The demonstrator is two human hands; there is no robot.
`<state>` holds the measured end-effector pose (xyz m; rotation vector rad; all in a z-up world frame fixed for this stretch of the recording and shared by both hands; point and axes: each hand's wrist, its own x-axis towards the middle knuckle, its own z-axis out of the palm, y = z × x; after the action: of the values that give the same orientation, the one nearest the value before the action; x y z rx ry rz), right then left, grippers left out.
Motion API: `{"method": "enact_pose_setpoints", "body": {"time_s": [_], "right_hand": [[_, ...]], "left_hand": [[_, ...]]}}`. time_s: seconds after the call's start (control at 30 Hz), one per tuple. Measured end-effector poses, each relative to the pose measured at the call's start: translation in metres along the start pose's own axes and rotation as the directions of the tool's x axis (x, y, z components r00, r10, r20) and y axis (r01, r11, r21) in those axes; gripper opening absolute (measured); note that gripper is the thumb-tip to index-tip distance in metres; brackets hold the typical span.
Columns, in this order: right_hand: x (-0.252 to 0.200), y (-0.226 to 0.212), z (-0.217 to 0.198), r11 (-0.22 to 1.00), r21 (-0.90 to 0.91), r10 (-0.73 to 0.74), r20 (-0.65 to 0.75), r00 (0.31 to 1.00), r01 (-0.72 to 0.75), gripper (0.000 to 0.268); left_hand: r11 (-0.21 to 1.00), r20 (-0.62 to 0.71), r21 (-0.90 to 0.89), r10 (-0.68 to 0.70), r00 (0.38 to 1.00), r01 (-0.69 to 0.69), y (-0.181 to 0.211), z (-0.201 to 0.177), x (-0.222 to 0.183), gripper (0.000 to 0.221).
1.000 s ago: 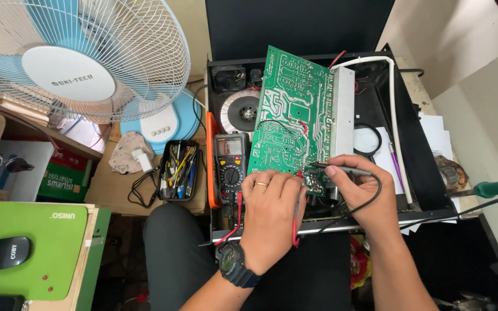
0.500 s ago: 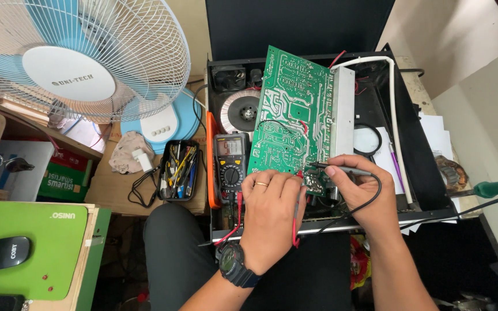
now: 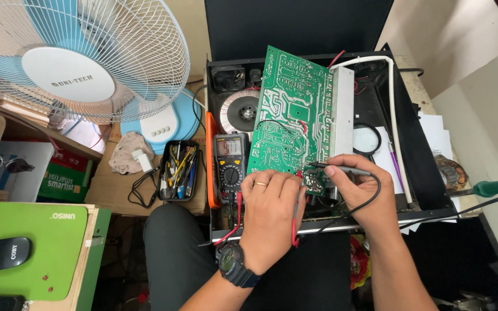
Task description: Testing a circuit board inside an electronic device using a multimeter to check for continuity or voltage.
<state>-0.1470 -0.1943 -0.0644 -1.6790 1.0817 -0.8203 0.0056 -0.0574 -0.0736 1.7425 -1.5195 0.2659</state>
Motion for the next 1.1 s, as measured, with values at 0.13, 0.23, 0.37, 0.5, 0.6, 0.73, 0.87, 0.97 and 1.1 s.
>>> {"method": "enact_pose_setpoints", "body": {"time_s": [0.13, 0.23, 0.37, 0.5, 0.6, 0.73, 0.87, 0.97, 1.1], "right_hand": [[-0.001, -0.001, 0.000, 1.000, -0.016, 0.003, 0.000, 1.000, -0.003, 0.015], [0.000, -0.001, 0.000, 1.000, -0.019, 0.000, -0.001, 1.000, 0.000, 0.015], [0.000, -0.001, 0.000, 1.000, 0.000, -0.001, -0.001, 1.000, 0.001, 0.014], [-0.001, -0.002, 0.000, 1.000, 0.011, -0.002, 0.010, 1.000, 0.002, 0.014], [-0.001, -0.004, 0.000, 1.000, -0.005, 0.004, 0.006, 1.000, -0.004, 0.014], [-0.002, -0.007, 0.000, 0.999, 0.034, -0.005, -0.003, 1.000, 0.005, 0.013], [-0.002, -0.003, -0.002, 0.999, 0.037, -0.018, -0.043, 0.999, 0.020, 0.013], [-0.004, -0.004, -0.003, 0.998, 0.030, -0.054, -0.050, 0.997, 0.056, 0.012], [-0.003, 0.012, 0.001, 0.974, 0.060, -0.214, -0.102, 0.971, 0.221, 0.008]], "left_hand": [[1.000, -0.005, -0.011, 0.002, 1.000, -0.002, 0.000, -0.001, 0.000, 0.006], [1.000, -0.004, -0.006, 0.006, 1.000, -0.006, 0.000, -0.001, 0.000, 0.006], [1.000, -0.006, -0.006, 0.006, 1.000, -0.006, 0.000, -0.001, 0.000, 0.007], [1.000, -0.024, 0.000, 0.013, 1.000, -0.013, 0.000, 0.000, 0.000, 0.005], [1.000, -0.012, -0.013, 0.008, 1.000, -0.008, 0.001, 0.000, 0.001, 0.005], [1.000, -0.006, -0.004, 0.009, 1.000, -0.009, 0.000, -0.001, 0.002, 0.006], [0.998, 0.023, -0.060, -0.004, 1.000, 0.005, 0.000, -0.011, 0.009, 0.007], [0.993, 0.061, -0.117, -0.003, 0.998, 0.011, -0.007, -0.015, 0.014, 0.008], [0.979, 0.080, -0.202, -0.006, 0.997, 0.022, -0.028, -0.004, 0.016, 0.013]]}}
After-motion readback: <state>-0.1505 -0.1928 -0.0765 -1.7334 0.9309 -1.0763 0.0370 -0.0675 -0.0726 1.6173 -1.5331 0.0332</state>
